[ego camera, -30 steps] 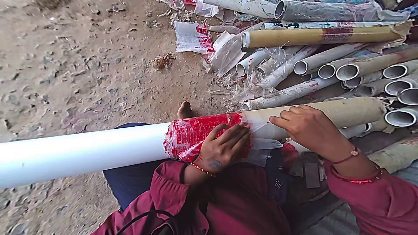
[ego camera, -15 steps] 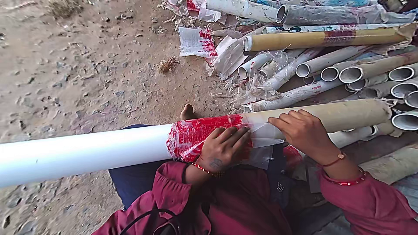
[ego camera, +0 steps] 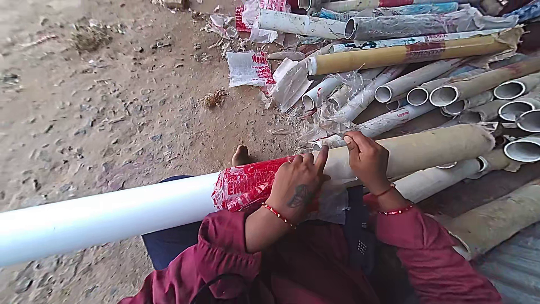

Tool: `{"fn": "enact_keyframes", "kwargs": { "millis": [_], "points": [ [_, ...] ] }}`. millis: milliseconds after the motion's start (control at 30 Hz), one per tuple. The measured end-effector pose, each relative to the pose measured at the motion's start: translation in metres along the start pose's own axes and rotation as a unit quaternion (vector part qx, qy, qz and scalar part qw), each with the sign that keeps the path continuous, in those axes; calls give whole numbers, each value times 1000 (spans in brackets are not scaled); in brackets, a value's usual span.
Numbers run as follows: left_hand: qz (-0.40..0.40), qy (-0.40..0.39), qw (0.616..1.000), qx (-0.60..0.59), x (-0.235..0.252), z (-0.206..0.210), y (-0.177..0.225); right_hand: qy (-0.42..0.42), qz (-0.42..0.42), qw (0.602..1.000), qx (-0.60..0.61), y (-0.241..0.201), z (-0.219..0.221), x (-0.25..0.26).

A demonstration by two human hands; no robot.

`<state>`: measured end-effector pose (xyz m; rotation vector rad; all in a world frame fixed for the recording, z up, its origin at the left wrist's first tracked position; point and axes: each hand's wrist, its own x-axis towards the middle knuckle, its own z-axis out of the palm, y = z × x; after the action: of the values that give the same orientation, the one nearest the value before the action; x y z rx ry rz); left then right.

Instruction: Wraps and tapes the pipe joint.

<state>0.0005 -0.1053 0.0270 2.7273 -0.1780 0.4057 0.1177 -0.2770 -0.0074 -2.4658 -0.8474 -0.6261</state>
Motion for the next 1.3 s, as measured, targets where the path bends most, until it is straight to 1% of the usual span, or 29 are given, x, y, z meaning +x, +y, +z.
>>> {"fn": "enact_keyframes", "kwargs": {
  "millis": [100, 167, 233, 333, 400, 433, 533, 600, 633, 700, 733, 767, 800, 900, 967, 1033, 1100, 1133, 1167, 1233, 1300],
  "points": [
    [-38, -130, 989, -56, 25, -1, 4, 18, 45, 999, -21, -8, 3, 1],
    [-46, -216, 974, -43, 36, -2, 3, 32, 63, 997, -40, -8, 4, 2],
    [-27, -270, 962, -21, 39, -2, 2, 31, 77, 995, -54, -8, 5, 1],
    [-9, -339, 940, -30, 44, -7, 1, 10, 95, 993, -64, -9, 4, 5],
    [11, -371, 928, -21, 44, -10, 3, -7, 104, 992, -67, -10, 4, 9],
    [27, -369, 929, -14, 41, -10, 5, -12, 103, 992, -70, -10, 4, 10],
    [69, -326, 943, 3, 27, -12, 12, -20, 97, 992, -78, -10, 4, 13],
    [100, -278, 955, 14, 16, -7, 16, -15, 97, 992, -84, -11, 4, 11],
    [109, -268, 957, 21, 12, -5, 18, -16, 100, 991, -86, -11, 3, 10],
    [120, -273, 954, 38, 8, -4, 23, -19, 105, 991, -84, -11, 3, 8],
    [127, -262, 956, 45, 6, -2, 23, -21, 110, 991, -80, -11, 3, 8],
    [131, -234, 962, 49, 4, 2, 23, -20, 112, 991, -74, -10, 3, 8],
    [125, -203, 970, 46, 1, 7, 22, -14, 109, 992, -66, -7, 4, 7],
    [41, -175, 984, -4, -1, 11, 21, 30, 99, 995, -11, 0, 5, 6],
    [0, -138, 989, -50, 0, 10, 16, 67, 105, 992, 24, -1, 1, 0],
    [-31, -152, 985, -81, 4, 3, 13, 75, 126, 988, 37, -10, -13, -8],
    [-52, -207, 972, -99, 10, -5, 11, 38, 149, 987, 39, -21, -31, -20],
    [-54, -224, 967, -105, 12, -6, 10, 8, 160, 986, 38, -26, -38, -26],
    [-49, -222, 968, -106, 12, -5, 9, -18, 168, 985, 32, -30, -43, -31],
    [-41, -201, 973, -102, 12, -1, 9, -54, 171, 984, 5, -38, -49, -40],
    [-33, -130, 987, -85, 7, 9, 11, -84, 169, 982, -23, -44, -51, -44]
  ]
}}
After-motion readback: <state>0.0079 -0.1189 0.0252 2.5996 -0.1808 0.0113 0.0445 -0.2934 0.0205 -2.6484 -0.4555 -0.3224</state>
